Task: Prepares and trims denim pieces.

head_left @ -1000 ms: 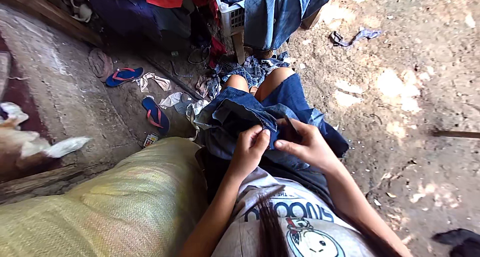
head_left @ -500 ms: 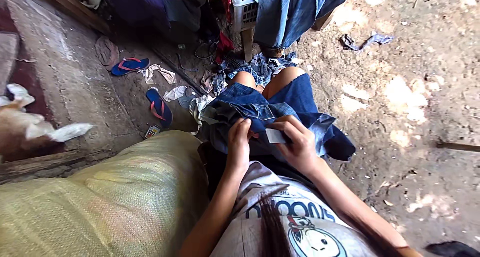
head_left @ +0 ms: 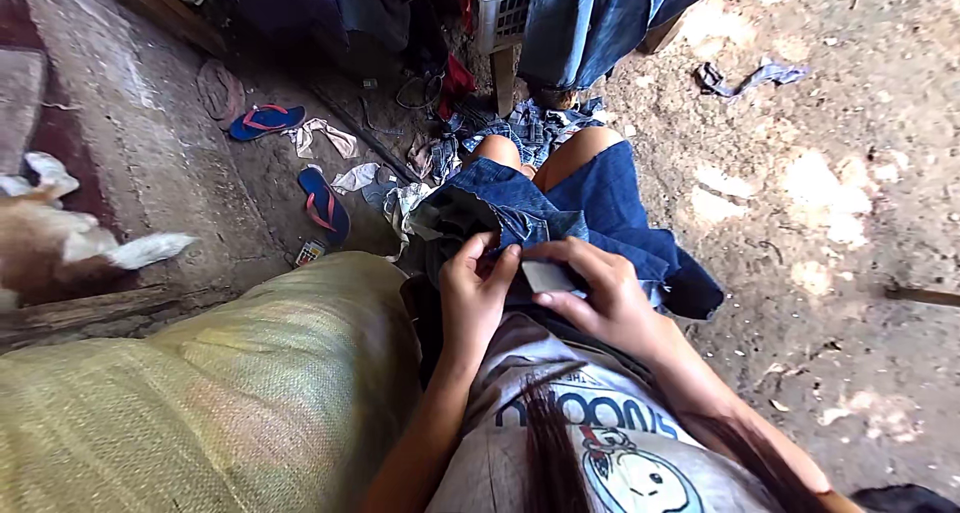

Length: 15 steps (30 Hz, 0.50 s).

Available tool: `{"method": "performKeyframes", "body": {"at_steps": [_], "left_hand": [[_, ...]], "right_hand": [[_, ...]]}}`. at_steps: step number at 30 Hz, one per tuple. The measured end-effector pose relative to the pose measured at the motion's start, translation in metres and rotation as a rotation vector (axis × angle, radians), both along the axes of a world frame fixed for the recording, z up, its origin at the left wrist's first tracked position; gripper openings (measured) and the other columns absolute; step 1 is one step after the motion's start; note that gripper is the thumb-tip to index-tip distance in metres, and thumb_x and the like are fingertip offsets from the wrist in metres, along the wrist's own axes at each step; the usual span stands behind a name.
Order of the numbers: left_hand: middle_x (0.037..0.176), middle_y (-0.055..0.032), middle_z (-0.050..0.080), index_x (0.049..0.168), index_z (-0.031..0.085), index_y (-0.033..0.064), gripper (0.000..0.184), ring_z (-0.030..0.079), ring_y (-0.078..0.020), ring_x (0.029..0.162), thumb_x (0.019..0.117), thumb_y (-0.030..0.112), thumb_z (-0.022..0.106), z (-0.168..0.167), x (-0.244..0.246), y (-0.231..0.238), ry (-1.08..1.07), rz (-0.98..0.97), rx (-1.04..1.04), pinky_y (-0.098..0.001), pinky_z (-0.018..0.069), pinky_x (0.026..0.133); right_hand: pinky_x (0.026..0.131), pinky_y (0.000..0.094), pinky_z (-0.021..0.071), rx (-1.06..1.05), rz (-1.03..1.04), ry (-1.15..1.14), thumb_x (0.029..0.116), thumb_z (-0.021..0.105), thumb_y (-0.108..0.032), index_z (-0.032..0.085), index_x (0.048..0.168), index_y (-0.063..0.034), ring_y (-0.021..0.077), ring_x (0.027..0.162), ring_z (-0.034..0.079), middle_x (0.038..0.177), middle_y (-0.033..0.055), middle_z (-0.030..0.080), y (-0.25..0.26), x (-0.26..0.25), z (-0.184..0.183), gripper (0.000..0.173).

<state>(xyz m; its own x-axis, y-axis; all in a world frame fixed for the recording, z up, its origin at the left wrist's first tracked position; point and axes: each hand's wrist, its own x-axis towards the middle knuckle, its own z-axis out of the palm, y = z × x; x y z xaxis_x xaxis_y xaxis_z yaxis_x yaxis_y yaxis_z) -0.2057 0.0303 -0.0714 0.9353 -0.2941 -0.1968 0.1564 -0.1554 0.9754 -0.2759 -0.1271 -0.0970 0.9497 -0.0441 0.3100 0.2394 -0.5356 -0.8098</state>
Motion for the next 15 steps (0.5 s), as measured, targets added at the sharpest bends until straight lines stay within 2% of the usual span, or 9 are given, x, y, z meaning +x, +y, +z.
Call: {"method": "performKeyframes", "body": {"at_steps": [1,2,4,6,9,15], "left_hand": [[0.087,0.0006,0.07,0.107,0.067,-0.0026,0.015,0.066,0.0016,0.075,0.0932,0.002,0.064,0.0009,0.0002,0.0016,-0.034,-0.023,-0.003,-0.0179,0.0573,0.072],[0.088,0.0007,0.069,0.107,0.066,-0.0028,0.015,0.065,0.0023,0.076,0.0936,0.003,0.063,0.0022,0.0005,0.0022,-0.054,-0.044,-0.002,-0.0174,0.0566,0.073],[0.09,0.0014,0.068,0.108,0.063,-0.0027,0.016,0.064,0.0039,0.079,0.0942,0.003,0.059,0.004,0.0006,0.002,-0.074,-0.086,-0.008,-0.0163,0.0553,0.074],[0.095,0.0017,0.067,0.112,0.061,-0.0036,0.019,0.064,0.0039,0.087,0.0951,0.002,0.056,0.0048,0.0004,0.0022,-0.061,-0.123,-0.064,-0.0177,0.0554,0.081],[0.1,0.0031,0.066,0.118,0.057,-0.0039,0.022,0.064,0.0047,0.095,0.0978,0.002,0.052,0.0069,-0.0002,0.0023,-0.042,-0.169,-0.137,-0.02,0.0545,0.09],[0.105,0.0063,0.065,0.125,0.052,0.0007,0.025,0.063,0.0039,0.099,0.1016,0.003,0.043,0.0101,-0.0055,0.002,0.076,-0.211,-0.241,-0.0235,0.0549,0.092]], "right_hand": [[0.065,0.0316,0.054,0.006,0.009,0.024,0.1026,0.045,-0.061,0.064,0.124,-0.0012,0.0147,0.075,0.065,0.09,0.0115,0.069,-0.0043,0.0016,0.0011,0.066],[0.066,0.034,0.0541,-0.005,0.02,0.044,0.1028,0.037,-0.065,0.061,0.131,-0.0012,0.0158,0.075,0.064,0.09,0.0118,0.069,-0.0077,0.0029,0.0018,0.074],[0.068,0.036,0.0541,-0.045,0.054,0.059,0.1061,0.029,-0.061,0.055,0.138,-0.0016,0.0179,0.08,0.065,0.093,0.0125,0.069,-0.0114,0.005,0.0019,0.072],[0.07,0.0355,0.0544,-0.078,0.088,0.034,0.1086,0.032,-0.051,0.054,0.14,-0.0018,0.0193,0.083,0.067,0.097,0.0134,0.07,-0.011,0.0064,0.0007,0.063],[0.071,0.0341,0.0544,-0.09,0.095,-0.001,0.1093,0.034,-0.048,0.054,0.141,-0.0039,0.0196,0.085,0.068,0.099,0.0142,0.07,-0.0093,0.0065,-0.0007,0.058],[0.072,0.0316,0.054,-0.052,0.087,-0.015,0.1091,0.036,-0.049,0.053,0.143,-0.0063,0.0177,0.084,0.067,0.097,0.014,0.07,-0.0088,0.0032,-0.003,0.057]]}}
